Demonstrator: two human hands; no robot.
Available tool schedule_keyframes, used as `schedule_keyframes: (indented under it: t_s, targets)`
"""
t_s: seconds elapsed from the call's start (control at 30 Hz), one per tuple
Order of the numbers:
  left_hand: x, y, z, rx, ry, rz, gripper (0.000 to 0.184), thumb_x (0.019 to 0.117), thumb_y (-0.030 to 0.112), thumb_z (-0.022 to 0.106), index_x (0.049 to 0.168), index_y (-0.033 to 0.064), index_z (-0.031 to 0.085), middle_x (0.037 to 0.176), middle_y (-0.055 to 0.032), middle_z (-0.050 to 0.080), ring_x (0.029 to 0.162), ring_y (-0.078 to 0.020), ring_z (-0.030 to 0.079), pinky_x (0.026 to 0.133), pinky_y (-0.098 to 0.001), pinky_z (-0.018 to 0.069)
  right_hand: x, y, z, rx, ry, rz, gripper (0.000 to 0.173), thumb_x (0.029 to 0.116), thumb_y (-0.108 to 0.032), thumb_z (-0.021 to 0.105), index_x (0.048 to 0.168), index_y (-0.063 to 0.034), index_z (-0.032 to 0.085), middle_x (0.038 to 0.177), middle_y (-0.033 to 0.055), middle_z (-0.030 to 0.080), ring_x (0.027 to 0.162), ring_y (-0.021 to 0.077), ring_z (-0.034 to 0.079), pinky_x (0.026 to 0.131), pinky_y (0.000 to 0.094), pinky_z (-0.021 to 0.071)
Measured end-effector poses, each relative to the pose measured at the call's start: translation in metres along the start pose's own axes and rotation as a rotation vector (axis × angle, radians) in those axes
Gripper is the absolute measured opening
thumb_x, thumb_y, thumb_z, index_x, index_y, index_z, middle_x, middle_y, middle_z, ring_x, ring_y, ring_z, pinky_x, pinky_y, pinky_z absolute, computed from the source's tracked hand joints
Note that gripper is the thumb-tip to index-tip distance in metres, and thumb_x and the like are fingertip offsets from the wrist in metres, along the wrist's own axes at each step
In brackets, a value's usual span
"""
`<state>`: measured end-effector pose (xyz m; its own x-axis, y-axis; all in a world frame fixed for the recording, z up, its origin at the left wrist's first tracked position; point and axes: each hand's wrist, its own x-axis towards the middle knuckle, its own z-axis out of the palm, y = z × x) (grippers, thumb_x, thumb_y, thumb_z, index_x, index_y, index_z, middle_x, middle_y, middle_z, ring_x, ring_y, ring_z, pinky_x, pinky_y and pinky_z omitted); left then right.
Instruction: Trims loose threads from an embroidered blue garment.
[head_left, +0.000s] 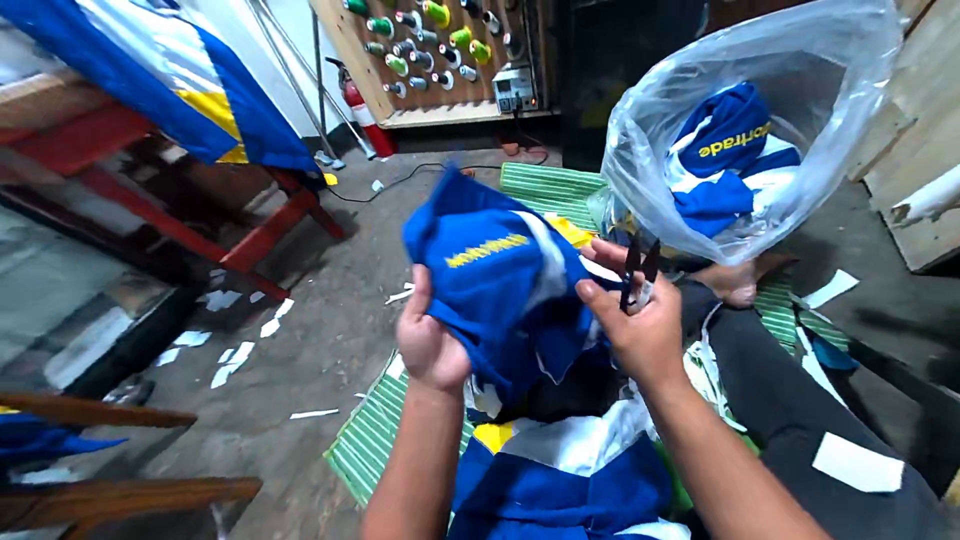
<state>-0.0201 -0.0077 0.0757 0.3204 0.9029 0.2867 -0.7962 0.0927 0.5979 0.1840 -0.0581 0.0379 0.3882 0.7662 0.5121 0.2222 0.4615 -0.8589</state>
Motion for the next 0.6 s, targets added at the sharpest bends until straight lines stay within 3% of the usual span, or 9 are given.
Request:
schedule_keyframes:
  t_s: [0.07, 0.1, 0.13, 0.2, 0.33, 0.43, 0.47, 0.53, 0.6]
  targets:
    - [-0.003, -0.023, 0.002, -0.143, -0.071, -0.180, 0.045, 0.1083, 0.048, 0.037, 0.127, 0.0191, 0.067, 0.119, -0.0037, 0.071, 0.113, -0.0167, 0.068, 0.094, -0.0406, 0.0582, -0.007, 0.007, -0.008, 0.041, 0.000, 0.053, 0.057, 0.0877, -0.026, 0.080, 0.140, -0.0117, 0.061, 0.133, -0.0052, 0.067, 0.068, -0.0037, 0.059, 0.057, 0.0157, 0.0496]
    - [-0.003, -0.032, -0.001, -0.197, -0.074, -0.242, 0.046, 0.1082, 0.048, 0.037, 0.127, 0.0178, 0.066, 0.120, -0.0053, 0.071, 0.113, -0.0179, 0.068, 0.094, -0.0411, 0.0582, -0.009, 0.012, -0.016, 0.086, 0.001, 0.092, 0.050, 0.0873, -0.020, 0.081, 0.134, -0.0133, 0.066, 0.123, -0.0066, 0.070, 0.066, -0.0026, 0.060, 0.057, 0.0162, 0.0522]
    - [-0.004, -0.040, -0.007, -0.234, -0.052, -0.290, 0.046, 0.1084, 0.047, 0.037, 0.127, 0.0165, 0.067, 0.119, -0.0067, 0.071, 0.111, -0.0186, 0.069, 0.093, -0.0411, 0.0584, -0.010, 0.018, -0.027, 0.119, 0.008, 0.123, 0.033, 0.0877, -0.015, 0.080, 0.120, -0.0141, 0.072, 0.105, -0.0075, 0.074, 0.061, -0.0011, 0.060, 0.054, 0.0173, 0.0522]
    - [-0.011, -0.056, -0.018, -0.281, 0.018, -0.383, 0.040, 0.1078, 0.041, 0.043, 0.121, 0.0144, 0.069, 0.114, -0.0088, 0.073, 0.106, -0.0195, 0.071, 0.090, -0.0402, 0.0599, -0.009, 0.032, -0.051, 0.112, -0.007, 0.180, 0.012, 0.0887, -0.010, 0.076, 0.099, -0.0160, 0.073, 0.079, -0.0093, 0.069, 0.055, -0.0008, 0.057, 0.050, 0.0170, 0.0501]
    - [-0.027, -0.084, -0.034, -0.354, -0.032, -0.600, 0.023, 0.0911, 0.022, 0.069, 0.107, 0.0069, 0.075, 0.107, -0.0133, 0.074, 0.102, -0.0242, 0.072, 0.091, -0.0435, 0.0585, -0.005, 0.045, -0.085, 0.146, -0.009, 0.241, 0.010, 0.0929, -0.008, 0.068, 0.096, -0.0164, 0.070, 0.075, -0.0090, 0.066, 0.056, -0.0015, 0.056, 0.050, 0.0154, 0.0485]
    - [-0.020, -0.094, -0.007, 0.015, 0.043, -0.527, 0.025, 0.0797, 0.028, 0.083, 0.100, 0.0139, 0.078, 0.097, -0.0050, 0.077, 0.093, -0.0142, 0.074, 0.085, -0.0339, 0.0614, 0.005, 0.043, -0.097, 0.141, -0.149, 0.135, 0.013, 0.0900, -0.006, 0.062, 0.091, -0.0180, 0.066, 0.078, -0.0097, 0.063, 0.059, -0.0028, 0.054, 0.051, 0.0138, 0.0470]
    - [-0.015, -0.097, 0.005, 0.143, 0.109, -0.529, 0.022, 0.0851, 0.028, 0.079, 0.102, 0.0145, 0.075, 0.096, -0.0046, 0.076, 0.091, -0.0131, 0.074, 0.084, -0.0331, 0.0615, 0.009, 0.042, -0.098, 0.104, -0.138, 0.113, 0.012, 0.0898, -0.006, 0.061, 0.090, -0.0175, 0.066, 0.077, -0.0090, 0.062, 0.058, -0.0024, 0.054, 0.050, 0.0141, 0.0467]
    - [0.000, -0.101, 0.020, 0.192, 0.112, -0.592, 0.023, 0.1063, 0.024, 0.050, 0.115, 0.0121, 0.067, 0.104, -0.0069, 0.074, 0.099, -0.0149, 0.071, 0.090, -0.0351, 0.0593, 0.012, 0.038, -0.097, -0.121, 0.037, 0.099, 0.007, 0.0921, -0.010, 0.062, 0.095, -0.0138, 0.067, 0.079, -0.0055, 0.062, 0.060, 0.0006, 0.053, 0.052, 0.0179, 0.0457]
    - [0.007, -0.108, 0.027, 0.100, 0.102, -0.634, 0.035, 0.1107, 0.025, 0.034, 0.118, 0.0120, 0.066, 0.107, -0.0077, 0.073, 0.101, -0.0157, 0.071, 0.092, -0.0354, 0.0589, 0.008, 0.031, -0.099, -0.340, 0.181, 0.069, 0.015, 0.0966, -0.016, 0.061, 0.106, -0.0101, 0.071, 0.094, -0.0012, 0.065, 0.069, 0.0036, 0.055, 0.058, 0.0228, 0.0455]
